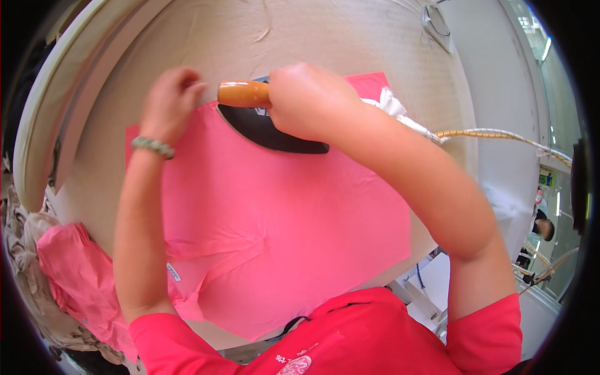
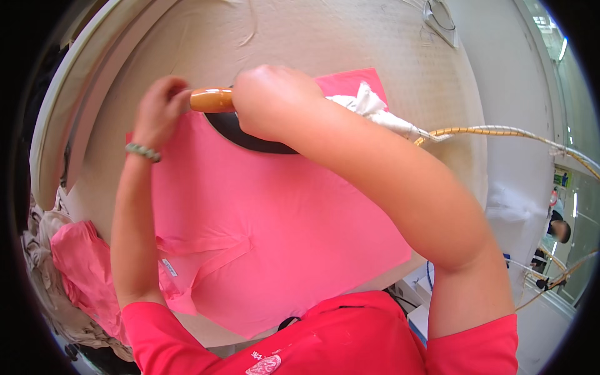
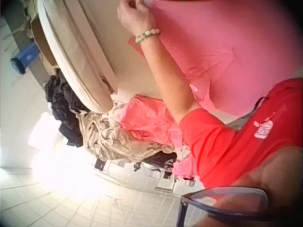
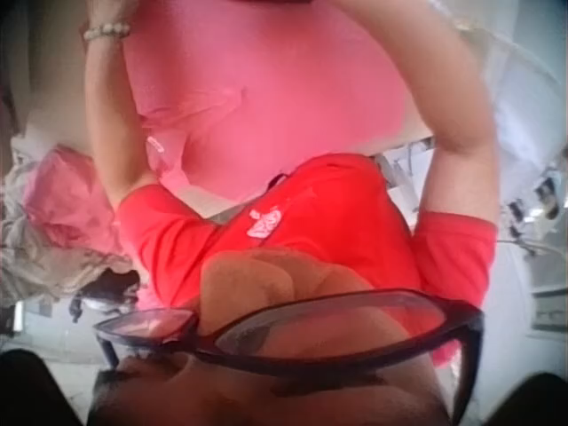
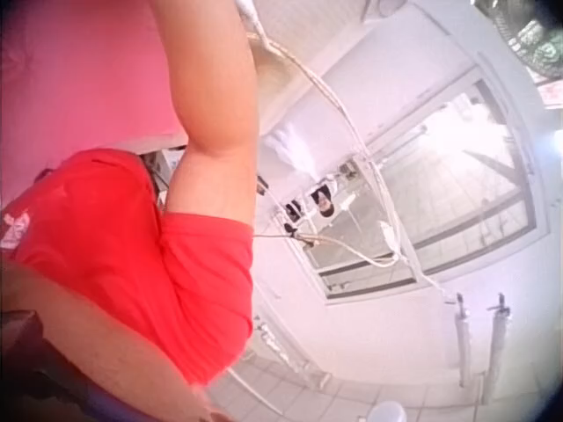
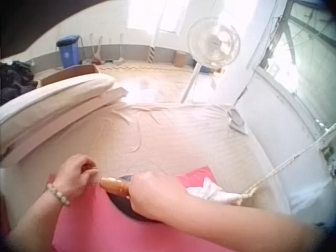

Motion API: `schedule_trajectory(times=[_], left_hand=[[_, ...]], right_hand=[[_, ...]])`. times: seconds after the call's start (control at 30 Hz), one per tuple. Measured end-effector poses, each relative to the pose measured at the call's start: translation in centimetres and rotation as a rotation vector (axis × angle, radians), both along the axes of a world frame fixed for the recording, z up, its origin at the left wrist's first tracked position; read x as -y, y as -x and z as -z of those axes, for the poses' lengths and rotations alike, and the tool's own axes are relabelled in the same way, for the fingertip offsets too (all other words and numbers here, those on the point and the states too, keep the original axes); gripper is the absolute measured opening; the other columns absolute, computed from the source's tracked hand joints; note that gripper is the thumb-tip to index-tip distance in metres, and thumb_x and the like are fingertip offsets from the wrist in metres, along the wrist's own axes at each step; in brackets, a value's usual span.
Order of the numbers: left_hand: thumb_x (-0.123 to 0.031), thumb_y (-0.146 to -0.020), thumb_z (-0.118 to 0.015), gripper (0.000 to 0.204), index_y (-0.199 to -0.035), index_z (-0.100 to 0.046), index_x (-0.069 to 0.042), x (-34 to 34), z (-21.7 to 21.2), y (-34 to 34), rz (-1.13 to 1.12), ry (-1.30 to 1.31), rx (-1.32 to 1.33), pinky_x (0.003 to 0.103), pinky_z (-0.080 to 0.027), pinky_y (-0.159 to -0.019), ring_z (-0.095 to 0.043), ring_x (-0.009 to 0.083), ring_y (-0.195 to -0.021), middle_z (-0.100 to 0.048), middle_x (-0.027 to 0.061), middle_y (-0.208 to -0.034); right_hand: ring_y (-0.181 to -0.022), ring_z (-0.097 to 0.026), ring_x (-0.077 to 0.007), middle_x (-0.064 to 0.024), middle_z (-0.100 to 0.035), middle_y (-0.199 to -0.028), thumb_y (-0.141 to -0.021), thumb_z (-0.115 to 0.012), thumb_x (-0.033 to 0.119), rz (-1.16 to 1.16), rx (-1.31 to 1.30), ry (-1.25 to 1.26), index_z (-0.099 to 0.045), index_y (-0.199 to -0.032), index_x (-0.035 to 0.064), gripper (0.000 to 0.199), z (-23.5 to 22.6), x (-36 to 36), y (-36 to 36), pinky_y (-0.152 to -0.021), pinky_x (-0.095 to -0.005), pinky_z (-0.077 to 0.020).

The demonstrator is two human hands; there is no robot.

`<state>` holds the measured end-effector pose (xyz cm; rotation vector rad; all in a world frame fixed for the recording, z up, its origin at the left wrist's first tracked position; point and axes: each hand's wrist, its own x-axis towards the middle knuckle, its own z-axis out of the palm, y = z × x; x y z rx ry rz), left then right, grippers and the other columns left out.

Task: Ironing pink polo shirts on a industrial workbench.

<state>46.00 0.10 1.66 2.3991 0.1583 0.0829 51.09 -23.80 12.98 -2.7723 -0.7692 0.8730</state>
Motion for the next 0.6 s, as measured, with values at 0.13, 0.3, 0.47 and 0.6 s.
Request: schedule_trajectory(times=[0.13,0.3,0.47,0.6], left_hand=[[-0.020,-0.089,-0.080,0.024,-0.101,-0.069,-0.003,-5.7,-1.9,3.4,0.001,-0.130,0.008,0.040,-0.054,-0.079,-0.068,0.0274,-0.089,-0.069,0.0132,-0.092],[-0.014,-0.085,-0.082,0.020,-0.090,-0.067,-0.002,-8.6,-2.8,5.4,-0.089,-0.097,-0.446,0.039,-0.050,-0.070,-0.064,0.0271,-0.085,-0.067,0.0111,-0.097],[-0.003,-0.081,-0.077,0.013,-0.087,-0.066,-0.003,-4.2,-4.7,12.5,0.123,-0.388,0.341,0.039,-0.054,-0.075,-0.066,0.0323,-0.088,-0.066,0.0115,-0.098],[0.002,-0.080,-0.073,0.016,-0.093,-0.068,-0.004,-2.1,-4.1,17.7,0.204,-0.418,0.353,0.039,-0.055,-0.077,-0.068,0.0272,-0.089,-0.068,0.0082,-0.099]], right_hand=[[-0.093,-0.074,-0.0377,-0.0197,-0.076,-0.100,-0.088,-0.065,0.012,0.005,-0.040,0.042,-0.077,-0.101,0.0024,0.020,-0.3,-0.5,-0.7,-0.080,-0.0474,-0.0593],[-0.097,-0.074,-0.0381,-0.0194,-0.076,-0.104,-0.089,-0.064,0.018,0.033,-0.009,0.015,-0.076,-0.103,0.0026,0.024,0.5,-0.3,-0.6,-0.083,-0.0481,-0.0592],[-0.100,-0.071,-0.0417,-0.0222,-0.075,-0.106,-0.092,-0.064,0.026,0.108,0.172,-0.011,-0.074,-0.111,0.0031,0.031,3.5,7.2,-0.9,-0.088,-0.0467,-0.0577],[-0.097,-0.070,-0.0413,-0.0215,-0.074,-0.099,-0.091,-0.069,0.024,0.174,0.156,-0.117,-0.072,-0.113,0.0067,0.028,2.3,10.6,0.1,-0.084,-0.0486,-0.0561]])
